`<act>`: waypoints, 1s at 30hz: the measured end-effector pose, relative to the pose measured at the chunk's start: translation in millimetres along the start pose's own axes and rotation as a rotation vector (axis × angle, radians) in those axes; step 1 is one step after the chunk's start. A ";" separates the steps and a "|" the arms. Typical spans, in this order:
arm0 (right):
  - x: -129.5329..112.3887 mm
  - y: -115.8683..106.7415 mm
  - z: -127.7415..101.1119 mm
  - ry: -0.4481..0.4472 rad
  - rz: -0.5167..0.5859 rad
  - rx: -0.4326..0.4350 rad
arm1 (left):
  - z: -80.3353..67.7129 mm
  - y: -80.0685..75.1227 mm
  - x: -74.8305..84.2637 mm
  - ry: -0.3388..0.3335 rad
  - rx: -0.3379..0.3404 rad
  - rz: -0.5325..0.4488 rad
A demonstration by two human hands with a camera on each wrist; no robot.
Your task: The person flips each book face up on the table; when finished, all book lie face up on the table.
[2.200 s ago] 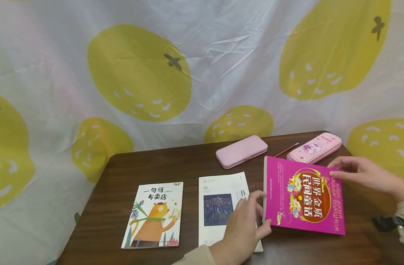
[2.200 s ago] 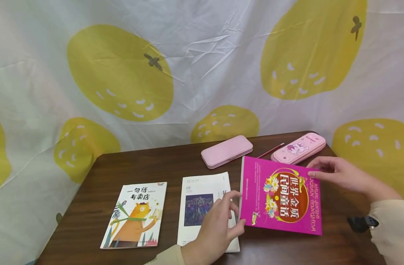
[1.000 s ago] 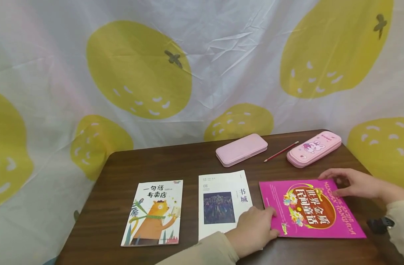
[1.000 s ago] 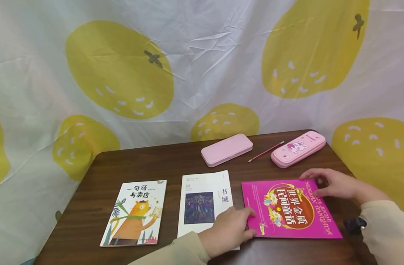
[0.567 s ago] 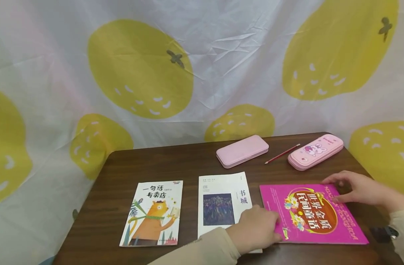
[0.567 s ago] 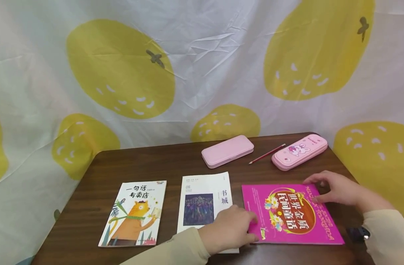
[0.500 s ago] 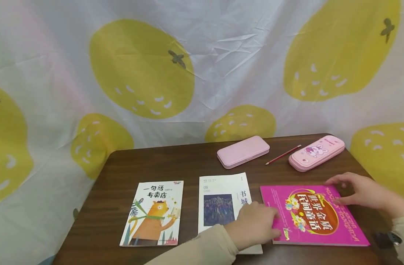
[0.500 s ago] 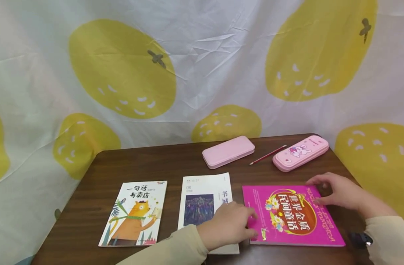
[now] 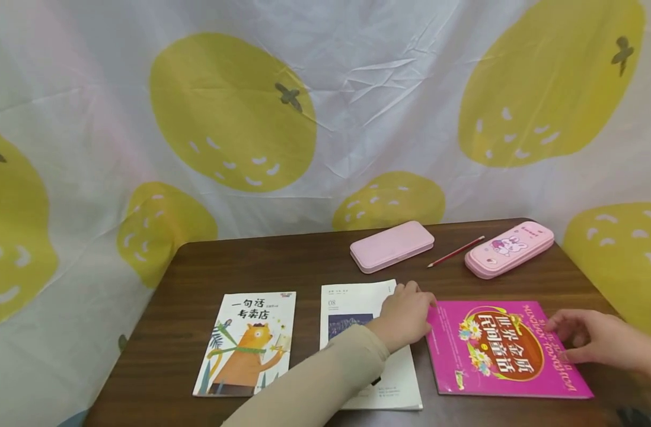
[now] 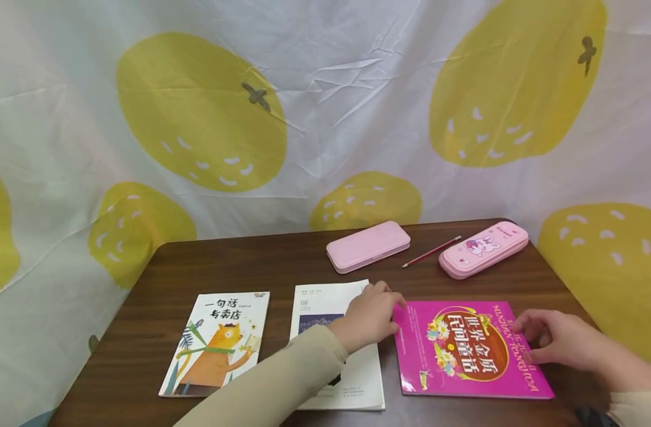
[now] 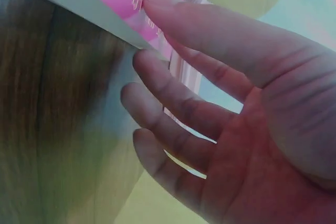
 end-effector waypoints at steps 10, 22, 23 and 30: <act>-0.8 17.3 -13.8 0.044 0.181 -0.071 | 7.5 11.9 -6.4 -0.013 -0.029 0.042; -12.9 26.2 -23.4 -0.082 0.112 -0.027 | 9.3 15.4 -5.9 -0.015 -0.040 0.025; -13.9 26.2 -23.6 -0.092 0.101 -0.027 | 9.1 15.6 -6.2 -0.017 -0.041 0.021; -16.0 24.4 -22.5 -0.097 0.053 -0.017 | 8.1 15.3 -9.1 -0.021 -0.033 -0.002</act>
Point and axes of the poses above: each hand's wrist, its own z-axis towards the middle knuckle, its own y-axis out of the palm, x = y × z, the point moved 10 cm from there along z, towards the middle knuckle, and after that the axes turned 11 degrees about -y, right-handed, at the moved point
